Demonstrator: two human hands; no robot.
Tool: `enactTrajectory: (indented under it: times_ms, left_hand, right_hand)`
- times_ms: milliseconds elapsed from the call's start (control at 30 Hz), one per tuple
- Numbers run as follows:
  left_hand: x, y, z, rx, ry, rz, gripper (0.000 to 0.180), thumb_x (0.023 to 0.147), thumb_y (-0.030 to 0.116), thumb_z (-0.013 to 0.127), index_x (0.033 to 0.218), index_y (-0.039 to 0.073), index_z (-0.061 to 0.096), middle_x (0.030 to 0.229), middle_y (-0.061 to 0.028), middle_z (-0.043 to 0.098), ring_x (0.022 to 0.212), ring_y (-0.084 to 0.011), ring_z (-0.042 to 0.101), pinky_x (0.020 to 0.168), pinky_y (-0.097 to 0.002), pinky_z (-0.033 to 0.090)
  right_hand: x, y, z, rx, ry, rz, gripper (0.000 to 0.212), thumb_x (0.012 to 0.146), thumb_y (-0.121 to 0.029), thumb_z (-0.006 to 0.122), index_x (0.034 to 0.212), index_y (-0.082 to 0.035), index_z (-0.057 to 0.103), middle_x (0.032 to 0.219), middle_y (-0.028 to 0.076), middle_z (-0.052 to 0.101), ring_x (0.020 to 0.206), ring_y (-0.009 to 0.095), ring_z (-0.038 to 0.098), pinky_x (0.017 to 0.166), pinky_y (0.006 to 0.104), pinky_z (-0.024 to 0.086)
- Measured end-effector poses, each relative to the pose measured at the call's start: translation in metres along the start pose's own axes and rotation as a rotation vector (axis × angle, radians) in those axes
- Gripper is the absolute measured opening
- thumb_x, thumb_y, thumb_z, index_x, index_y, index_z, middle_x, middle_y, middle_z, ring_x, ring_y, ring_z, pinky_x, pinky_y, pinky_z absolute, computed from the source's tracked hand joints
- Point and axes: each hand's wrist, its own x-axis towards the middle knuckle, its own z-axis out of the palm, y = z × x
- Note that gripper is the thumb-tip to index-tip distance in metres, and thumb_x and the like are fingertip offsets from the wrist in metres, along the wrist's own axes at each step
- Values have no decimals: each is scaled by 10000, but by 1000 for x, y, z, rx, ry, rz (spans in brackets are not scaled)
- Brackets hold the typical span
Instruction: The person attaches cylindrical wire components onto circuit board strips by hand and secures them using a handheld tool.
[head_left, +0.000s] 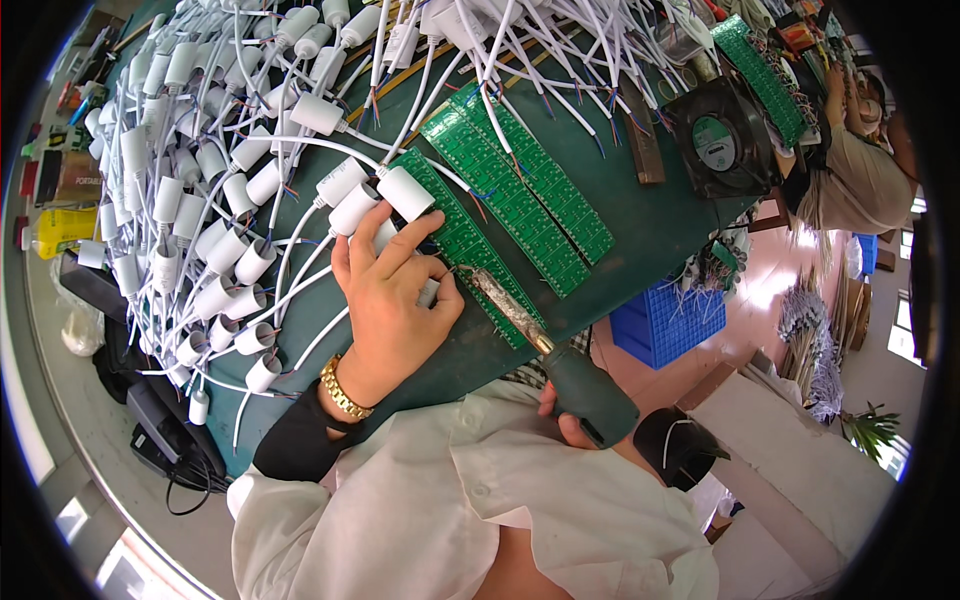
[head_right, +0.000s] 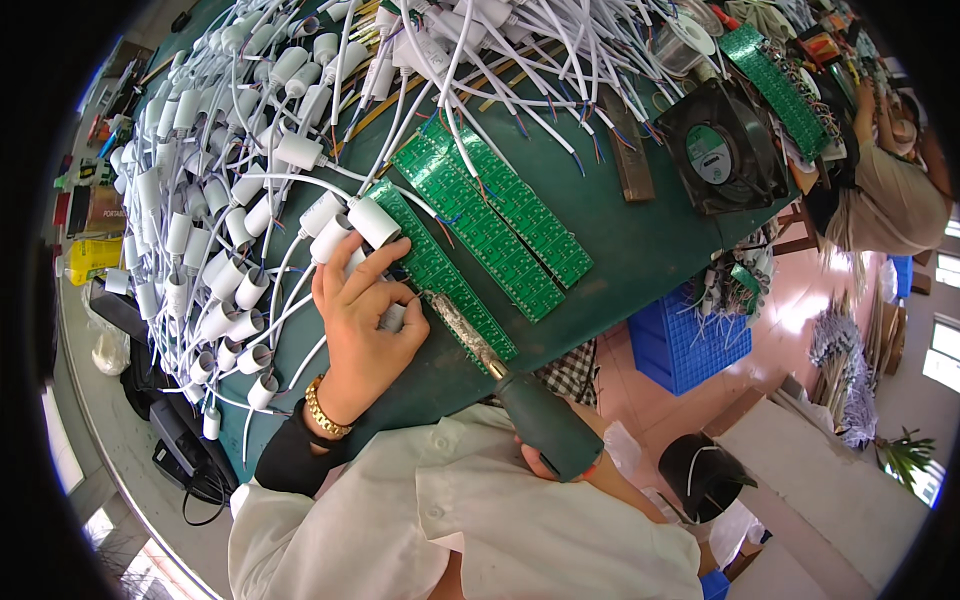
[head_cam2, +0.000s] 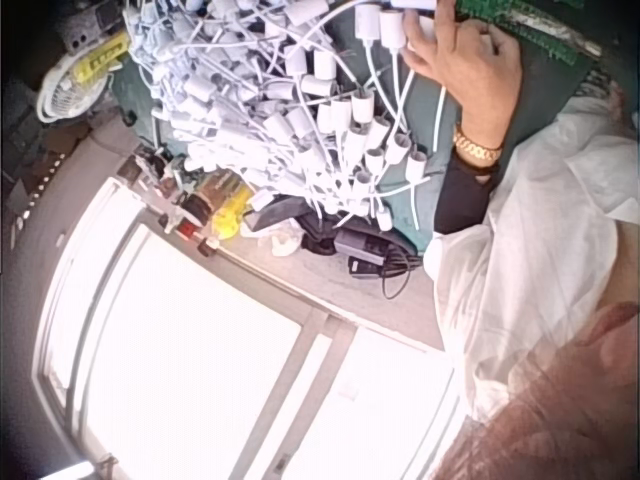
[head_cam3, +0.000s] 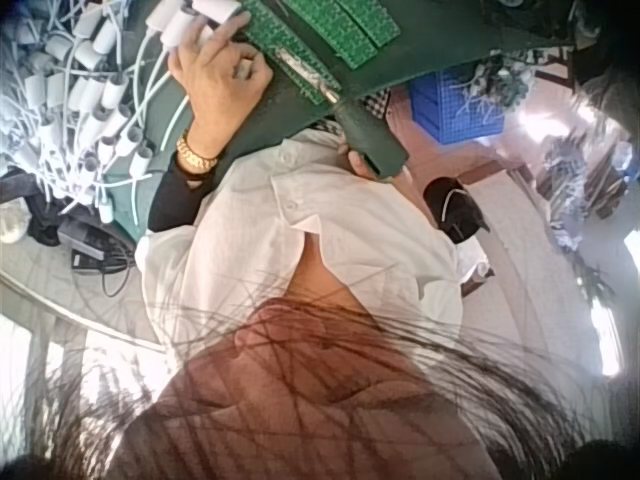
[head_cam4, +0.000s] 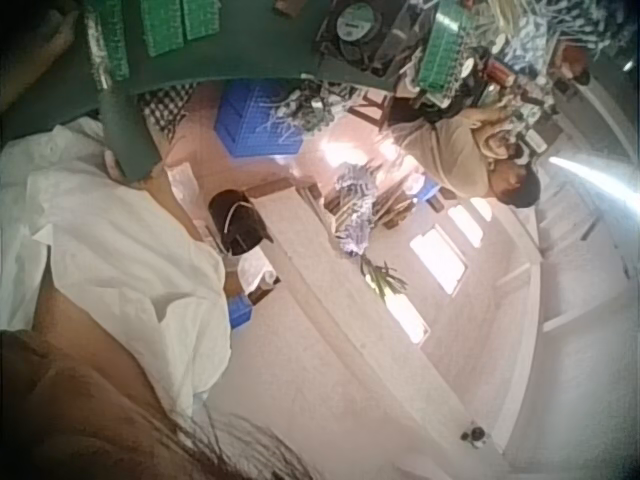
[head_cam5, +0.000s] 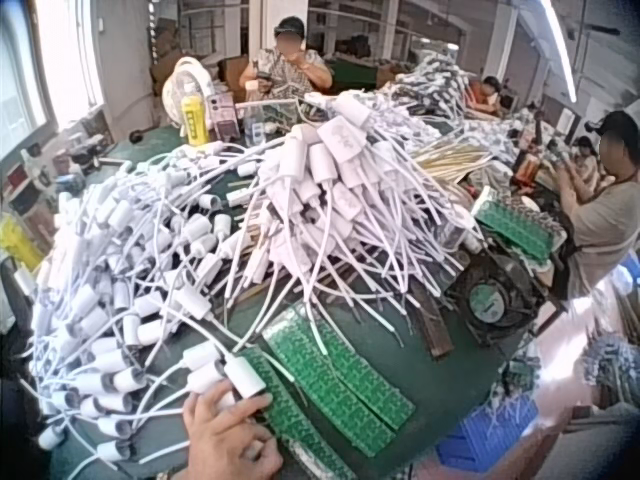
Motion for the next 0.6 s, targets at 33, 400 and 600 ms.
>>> enactTrajectory:
  times_ms: [33, 400, 600]
  left_hand:
    - [0, 0, 0, -1, -4, -2, 119, 627, 24, 706, 672, 94, 620, 1214, -18, 666, 1280, -356, 463, 1048, -551, 256]
    - [2, 0, -2, -14, -3, -18, 121, 622, 25, 711, 630, 84, 606, 1198, -13, 674, 1277, -330, 472, 1054, -518, 264]
    - [1, 0, 0, 0, -3, -8, 120, 624, 26, 710, 638, 86, 608, 1195, -9, 673, 1274, -330, 472, 1046, -514, 268]
  right_hand:
    - [2, -5, 3, 35, 56, 102, 444, 860, -306, 602, 1181, -11, 518, 1032, 115, 601, 867, 193, 619, 736, 337, 515]
    - [3, 23, 17, -507, 270, -426, 339, 694, -202, 750, 971, -19, 679, 867, 84, 698, 695, 225, 679, 583, 365, 560]
    - [26, 8, 22, 545, 634, 1119, 152, 673, -154, 756, 716, -32, 675, 751, 60, 677, 665, 180, 662, 514, 283, 497]
